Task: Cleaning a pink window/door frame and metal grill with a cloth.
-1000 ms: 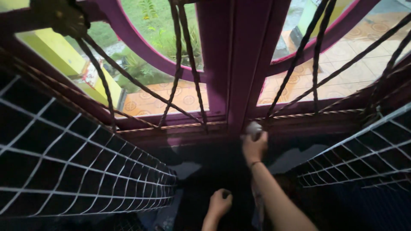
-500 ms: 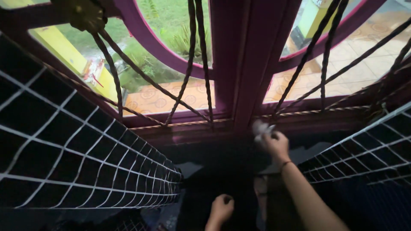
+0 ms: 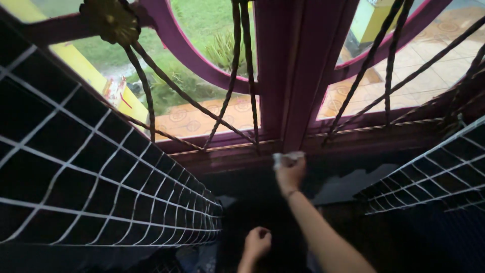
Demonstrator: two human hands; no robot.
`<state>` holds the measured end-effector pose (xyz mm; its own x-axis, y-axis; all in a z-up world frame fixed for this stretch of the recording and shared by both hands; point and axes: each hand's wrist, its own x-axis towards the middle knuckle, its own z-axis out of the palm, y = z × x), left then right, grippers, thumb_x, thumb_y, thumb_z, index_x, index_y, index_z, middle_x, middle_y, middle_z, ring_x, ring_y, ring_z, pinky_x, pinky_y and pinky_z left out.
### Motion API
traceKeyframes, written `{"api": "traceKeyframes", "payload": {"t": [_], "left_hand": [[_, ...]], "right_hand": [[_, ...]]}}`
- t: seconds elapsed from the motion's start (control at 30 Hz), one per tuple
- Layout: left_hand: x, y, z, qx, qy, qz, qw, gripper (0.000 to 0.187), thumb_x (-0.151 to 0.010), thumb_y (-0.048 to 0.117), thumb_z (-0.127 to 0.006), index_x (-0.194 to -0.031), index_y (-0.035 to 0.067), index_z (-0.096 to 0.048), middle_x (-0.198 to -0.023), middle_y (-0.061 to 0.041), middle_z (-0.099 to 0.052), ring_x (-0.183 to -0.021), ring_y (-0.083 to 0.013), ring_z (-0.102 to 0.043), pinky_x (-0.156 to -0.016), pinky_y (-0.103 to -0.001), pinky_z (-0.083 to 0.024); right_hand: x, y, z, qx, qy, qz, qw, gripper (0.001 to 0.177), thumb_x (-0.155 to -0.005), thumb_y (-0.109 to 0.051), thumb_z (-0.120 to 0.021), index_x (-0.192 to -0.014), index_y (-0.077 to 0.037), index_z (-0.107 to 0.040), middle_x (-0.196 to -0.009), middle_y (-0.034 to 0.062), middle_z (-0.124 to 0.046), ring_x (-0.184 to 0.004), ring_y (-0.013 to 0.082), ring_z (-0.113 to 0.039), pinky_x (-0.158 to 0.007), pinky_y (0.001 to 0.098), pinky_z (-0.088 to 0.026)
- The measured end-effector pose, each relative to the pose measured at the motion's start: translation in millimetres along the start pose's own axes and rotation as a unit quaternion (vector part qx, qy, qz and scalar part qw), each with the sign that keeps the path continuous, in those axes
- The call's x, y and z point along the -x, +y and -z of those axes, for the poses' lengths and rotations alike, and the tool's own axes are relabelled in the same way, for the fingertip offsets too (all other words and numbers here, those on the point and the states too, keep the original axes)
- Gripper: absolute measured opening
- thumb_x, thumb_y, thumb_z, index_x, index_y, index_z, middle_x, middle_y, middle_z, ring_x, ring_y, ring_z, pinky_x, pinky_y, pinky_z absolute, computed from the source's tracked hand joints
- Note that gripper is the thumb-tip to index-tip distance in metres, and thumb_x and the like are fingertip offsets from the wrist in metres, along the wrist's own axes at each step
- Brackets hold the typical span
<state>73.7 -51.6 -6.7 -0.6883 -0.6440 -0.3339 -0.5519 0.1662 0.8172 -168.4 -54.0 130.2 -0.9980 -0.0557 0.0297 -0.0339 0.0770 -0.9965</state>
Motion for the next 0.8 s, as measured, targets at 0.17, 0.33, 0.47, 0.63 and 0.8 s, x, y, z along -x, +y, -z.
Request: {"api": "traceKeyframes", "payload": {"t": [0.17,0.33,0.47,0.63,0.8], "left_hand": [[-1.6,12.9,27.9,-0.02,-0.028,0.0,0.999,0.027,-0.083,0.026,-0.071,-0.104,0.008,-0.077,-0.098,-0.012,-0.079,-0.095,-0.0244,-0.077,-0.087,-0.036,-0.06],[3.3,3.6,74.9,-0.002,0.018,-0.02,1.0,0.026,-0.081,0.025,-0.073,-0.1,0.009,-0.078,-0.095,-0.011,-0.079,-0.093,-0.0233,-0.078,-0.085,-0.035,-0.061],[-3.9,-6.6,86.2,-0.002,0.034,0.007,0.999,0.024,-0.081,0.024,-0.072,-0.098,0.009,-0.079,-0.093,-0.011,-0.08,-0.091,-0.0233,-0.079,-0.084,-0.035,-0.061],[-20.4,-15.1,70.3,-0.027,-0.013,-0.02,0.999,0.024,-0.083,0.022,-0.073,-0.101,0.008,-0.078,-0.096,-0.014,-0.078,-0.092,-0.0255,-0.076,-0.085,-0.036,-0.059],[-13.0,-13.1,84.9,0.007,-0.005,-0.044,0.999,0.022,-0.083,0.021,-0.073,-0.098,0.006,-0.077,-0.092,-0.013,-0.078,-0.088,-0.0239,-0.077,-0.082,-0.035,-0.06]], "right_hand": [[58.1,-61.2,-25.8,0.104,-0.281,0.214,0.93,0.023,-0.085,-0.022,-0.076,-0.1,-0.005,-0.072,-0.088,0.0124,-0.073,-0.078,0.0226,-0.072,-0.068,0.0348,-0.057],[7.5,22.2,-6.0,-0.033,0.087,-0.192,0.977,0.024,-0.092,-0.024,-0.07,-0.094,0.0,-0.07,-0.089,0.0158,-0.074,-0.074,0.0274,-0.07,-0.066,0.0419,-0.055],[23.9,5.4,-32.6,0.026,0.174,-0.139,0.975,0.03,-0.091,-0.029,-0.076,-0.096,-0.001,-0.065,-0.091,0.0152,-0.073,-0.076,0.027,-0.067,-0.068,0.042,-0.053],[91.3,-23.0,-95.0,0.074,-0.164,0.214,0.96,0.018,-0.085,-0.022,-0.07,-0.089,-0.004,-0.065,-0.084,0.0183,-0.071,-0.079,0.0307,-0.071,-0.071,0.0434,-0.057],[55.5,15.7,-63.8,0.008,-0.034,-0.001,0.999,0.015,-0.084,-0.017,-0.072,-0.08,-0.002,-0.071,-0.083,0.0193,-0.074,-0.072,0.0311,-0.069,-0.068,0.0442,-0.055]]}}
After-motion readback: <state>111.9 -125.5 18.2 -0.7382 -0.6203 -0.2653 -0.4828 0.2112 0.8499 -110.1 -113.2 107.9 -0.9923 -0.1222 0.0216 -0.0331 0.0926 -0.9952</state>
